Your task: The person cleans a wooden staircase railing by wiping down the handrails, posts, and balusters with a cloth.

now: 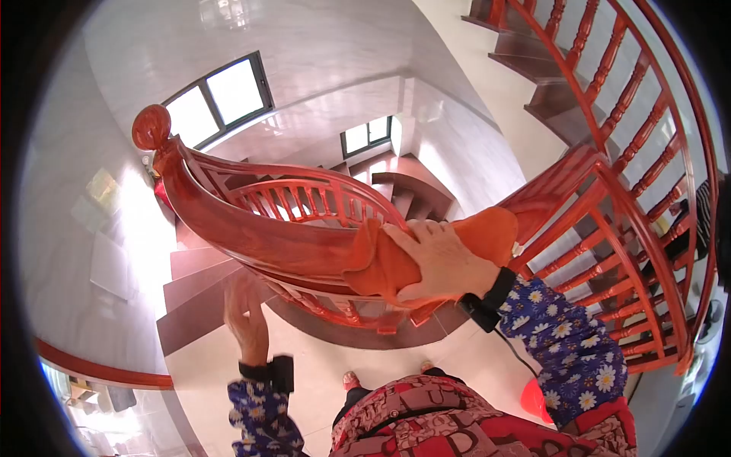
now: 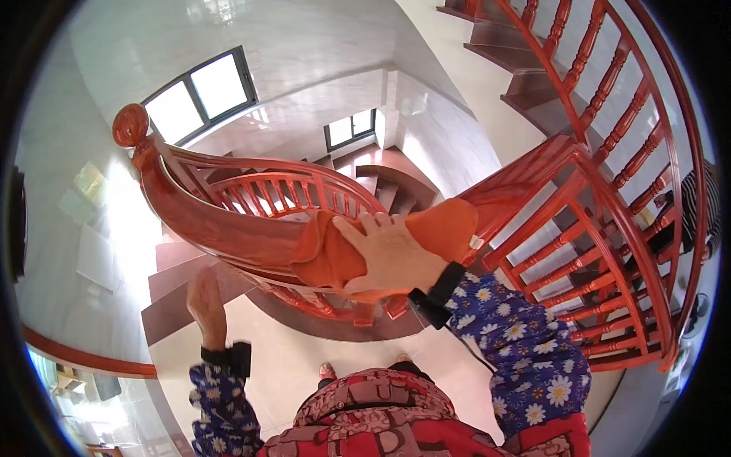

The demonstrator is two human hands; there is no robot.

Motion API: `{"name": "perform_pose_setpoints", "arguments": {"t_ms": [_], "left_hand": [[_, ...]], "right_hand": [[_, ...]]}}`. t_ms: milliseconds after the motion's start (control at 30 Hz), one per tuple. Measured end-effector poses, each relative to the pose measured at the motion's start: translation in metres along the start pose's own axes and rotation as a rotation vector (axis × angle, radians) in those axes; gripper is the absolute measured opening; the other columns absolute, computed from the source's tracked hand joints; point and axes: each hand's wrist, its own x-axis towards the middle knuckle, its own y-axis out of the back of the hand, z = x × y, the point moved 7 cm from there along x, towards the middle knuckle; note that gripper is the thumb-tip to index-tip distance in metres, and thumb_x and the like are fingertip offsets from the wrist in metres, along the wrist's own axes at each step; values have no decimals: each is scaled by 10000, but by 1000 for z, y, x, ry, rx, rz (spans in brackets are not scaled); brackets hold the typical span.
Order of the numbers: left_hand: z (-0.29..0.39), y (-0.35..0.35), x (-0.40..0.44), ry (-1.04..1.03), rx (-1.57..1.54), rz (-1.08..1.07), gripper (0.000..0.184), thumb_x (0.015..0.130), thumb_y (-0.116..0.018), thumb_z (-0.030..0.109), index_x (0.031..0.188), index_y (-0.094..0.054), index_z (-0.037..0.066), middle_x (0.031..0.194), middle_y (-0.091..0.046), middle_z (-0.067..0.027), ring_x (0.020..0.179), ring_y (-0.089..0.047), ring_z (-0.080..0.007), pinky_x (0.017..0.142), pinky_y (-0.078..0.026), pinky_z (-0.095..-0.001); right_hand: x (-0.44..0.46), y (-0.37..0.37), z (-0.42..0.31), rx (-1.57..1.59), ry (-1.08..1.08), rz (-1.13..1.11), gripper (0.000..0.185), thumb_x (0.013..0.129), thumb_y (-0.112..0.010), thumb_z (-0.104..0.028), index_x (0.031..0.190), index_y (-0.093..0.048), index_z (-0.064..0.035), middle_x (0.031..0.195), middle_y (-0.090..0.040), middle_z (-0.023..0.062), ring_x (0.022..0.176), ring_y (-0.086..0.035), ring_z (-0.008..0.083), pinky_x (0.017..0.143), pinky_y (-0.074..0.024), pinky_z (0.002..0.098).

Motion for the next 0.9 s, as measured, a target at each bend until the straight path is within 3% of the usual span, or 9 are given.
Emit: {"name": "perform_pose_setpoints", "arguments": {"t_ms": [100,133,200,300,333,567,700,800,900], "left_hand": [[-153,21,-97,152,211,-268,111,847,-638,90,911,-626,0,1003,-629,-205,969,-598,-388,848,-473,-447],[-173,35,-125,73,253,-315,105,821,-638,71,899,-636,1,988,-629,-208,970,-596,-391,855,-472,-450],[-184,64,-152,182,331,-359,72,789,-635,56,838,-657,9,959,-636,-211,969,-594,-389,860,-470,-462],[-220,91,-161,457,219,-315,80,810,-637,74,856,-664,14,945,-658,-171,888,-635,-322,759,-509,-397],[-228,91,-157,459,210,-325,80,810,-637,74,856,-664,14,945,-658,-171,888,-635,-322,759,-509,-397],[-194,25,-102,309,-2,-392,114,849,-616,61,932,-675,10,899,-668,-159,784,-657,-287,703,-532,-368],[-143,-14,-98,103,-69,-488,141,830,-663,92,956,-674,29,909,-668,-161,791,-652,-308,709,-528,-381],[-119,-23,-106,53,-50,-593,189,829,-674,116,1006,-664,54,908,-666,-158,779,-641,-323,696,-517,-409],[-114,-10,-110,16,-16,-625,175,823,-683,118,986,-669,56,907,-671,-157,771,-645,-318,690,-519,-408]], "right_hand": [[5,-2,-2,27,-7,26,1098,639,-727,-659,1471,-301,-83,1279,-436,245,1138,-454,410,934,-350,509],[8,0,-8,-15,2,75,1102,625,-739,-645,1450,-319,-47,1214,-455,222,1091,-465,383,912,-344,492],[23,-3,-27,-63,-42,80,1106,620,-745,-638,1443,-321,-31,1208,-455,218,1085,-465,378,909,-344,494],[61,-12,-65,-116,-91,69,1135,631,-752,-612,1449,-282,20,1197,-437,196,1134,-419,364,970,-318,471],[76,-14,-80,-116,-90,100,1109,641,-748,-602,1437,-299,25,1199,-443,205,1128,-429,369,962,-323,489],[174,-37,-157,-169,-118,289,969,671,-721,-574,1332,-399,57,1173,-516,280,1059,-499,417,899,-360,600],[204,-38,-169,-105,-116,315,960,671,-713,-573,1318,-413,68,1161,-535,271,1054,-514,408,903,-367,594],[213,-47,-165,-31,-59,231,984,668,-710,-579,1352,-400,58,1184,-530,265,1061,-519,397,877,-398,567],[196,-45,-154,2,47,292,980,674,-707,-577,1375,-392,32,1218,-516,262,1081,-513,395,888,-400,553]]}}
